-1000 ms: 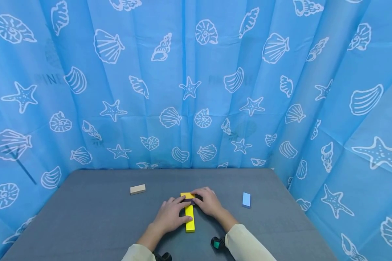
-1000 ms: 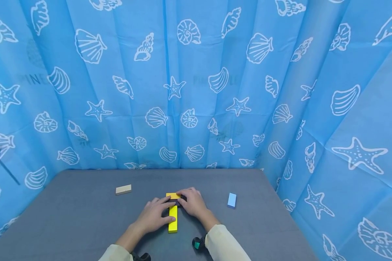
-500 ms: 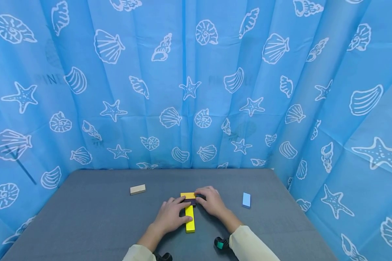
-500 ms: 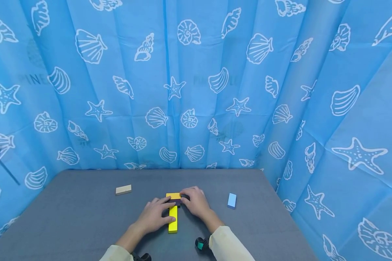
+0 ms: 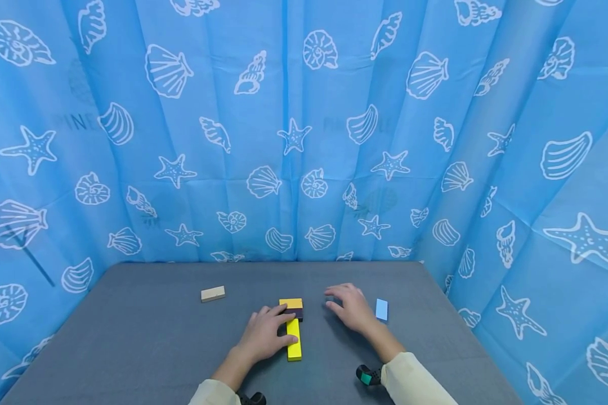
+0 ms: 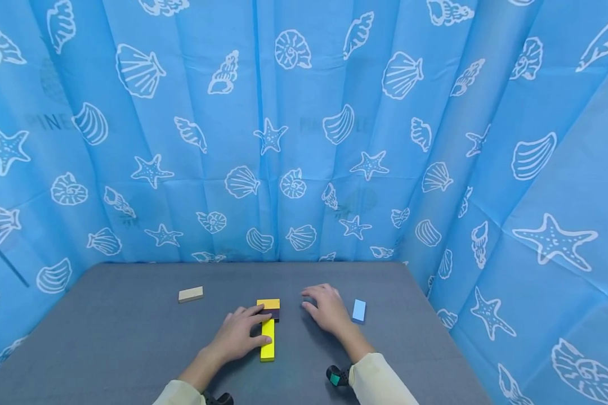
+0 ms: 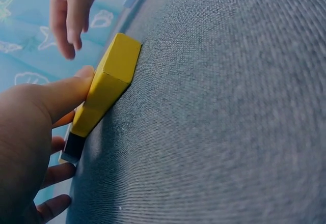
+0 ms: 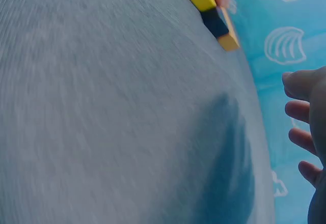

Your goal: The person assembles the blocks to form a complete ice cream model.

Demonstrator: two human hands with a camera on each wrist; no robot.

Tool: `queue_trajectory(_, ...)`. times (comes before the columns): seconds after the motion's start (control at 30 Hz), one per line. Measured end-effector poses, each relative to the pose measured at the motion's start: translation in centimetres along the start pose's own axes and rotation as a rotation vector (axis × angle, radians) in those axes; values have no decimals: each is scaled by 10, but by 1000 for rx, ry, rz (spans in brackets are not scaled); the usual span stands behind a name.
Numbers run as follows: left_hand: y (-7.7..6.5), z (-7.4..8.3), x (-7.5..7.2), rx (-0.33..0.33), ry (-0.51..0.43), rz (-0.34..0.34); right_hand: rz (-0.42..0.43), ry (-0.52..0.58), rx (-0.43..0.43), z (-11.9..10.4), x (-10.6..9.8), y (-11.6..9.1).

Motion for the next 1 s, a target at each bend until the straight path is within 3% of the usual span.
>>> queue_trajectory(0.27, 0, -1, 1, -8, -5, 2, 98, -41, 13, 14, -25, -15)
queue_trajectory(0.57, 1, -1, 1, -33, -8, -3, 147, -107, 95, 30, -36, -41)
queue_trajectory(1.0, 1, -1, 0, -33, -6, 7, 68, -131, 329, 57, -40, -75)
Point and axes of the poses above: each hand's wrist, its own y-axis towards the middle knuckle, its own x-axis out of the palm, z = x × y, the point moved 5 cm from there along y, towards the middle knuckle, and after that the axes turned 15 degrees about -x, right-handed, at the moved point
